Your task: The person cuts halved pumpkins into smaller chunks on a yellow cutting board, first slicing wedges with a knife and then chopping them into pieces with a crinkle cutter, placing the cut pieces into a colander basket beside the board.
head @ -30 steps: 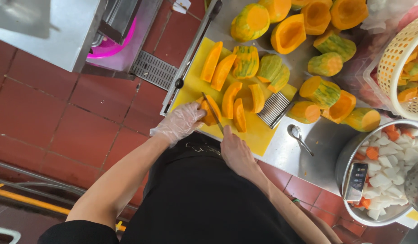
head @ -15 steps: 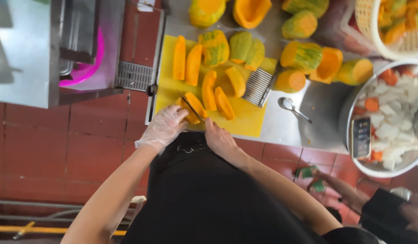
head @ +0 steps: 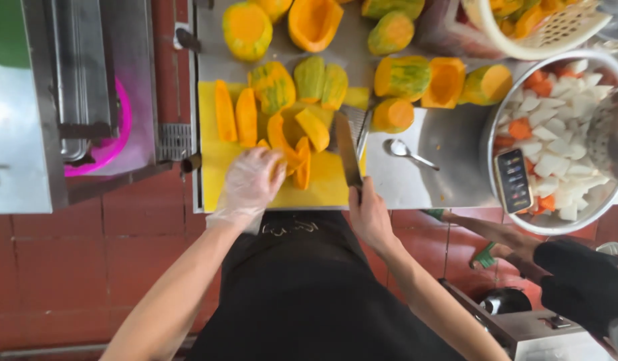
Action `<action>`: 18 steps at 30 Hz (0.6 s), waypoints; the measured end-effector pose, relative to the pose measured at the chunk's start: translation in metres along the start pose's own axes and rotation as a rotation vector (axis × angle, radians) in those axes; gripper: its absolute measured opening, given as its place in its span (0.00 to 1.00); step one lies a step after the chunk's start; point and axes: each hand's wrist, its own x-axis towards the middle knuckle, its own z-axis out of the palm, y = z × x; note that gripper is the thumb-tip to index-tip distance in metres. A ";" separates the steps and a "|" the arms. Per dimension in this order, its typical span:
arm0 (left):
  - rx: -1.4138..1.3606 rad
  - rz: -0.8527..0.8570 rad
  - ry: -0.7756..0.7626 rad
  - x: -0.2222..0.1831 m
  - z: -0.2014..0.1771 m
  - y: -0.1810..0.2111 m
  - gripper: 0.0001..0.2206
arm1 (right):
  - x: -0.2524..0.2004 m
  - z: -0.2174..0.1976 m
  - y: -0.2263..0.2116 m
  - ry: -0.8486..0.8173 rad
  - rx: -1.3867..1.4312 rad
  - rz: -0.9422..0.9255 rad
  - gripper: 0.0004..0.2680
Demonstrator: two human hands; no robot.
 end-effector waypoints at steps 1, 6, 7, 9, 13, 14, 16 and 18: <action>0.047 -0.008 -0.087 0.010 -0.001 0.010 0.15 | -0.006 -0.006 0.009 0.038 -0.011 0.072 0.07; 0.406 0.311 -0.267 0.100 0.045 0.017 0.18 | -0.021 -0.023 0.027 0.060 0.062 0.292 0.08; 0.473 0.333 -0.360 0.116 0.062 0.008 0.15 | -0.020 -0.025 0.027 0.062 0.077 0.298 0.09; 0.481 0.364 -0.357 0.126 0.079 -0.001 0.10 | -0.020 -0.024 0.028 0.068 0.062 0.298 0.08; 0.309 0.373 -0.191 0.114 0.038 0.010 0.08 | -0.022 -0.014 0.028 0.125 0.061 0.242 0.08; 0.314 0.357 -0.193 0.098 0.019 0.019 0.08 | -0.020 -0.016 0.020 0.110 0.064 0.236 0.08; -0.068 0.099 0.045 0.067 -0.021 0.037 0.13 | -0.014 -0.018 -0.001 0.086 0.081 0.092 0.08; -0.223 -0.193 0.050 0.029 -0.035 0.031 0.17 | -0.006 -0.009 -0.013 -0.001 0.097 0.138 0.08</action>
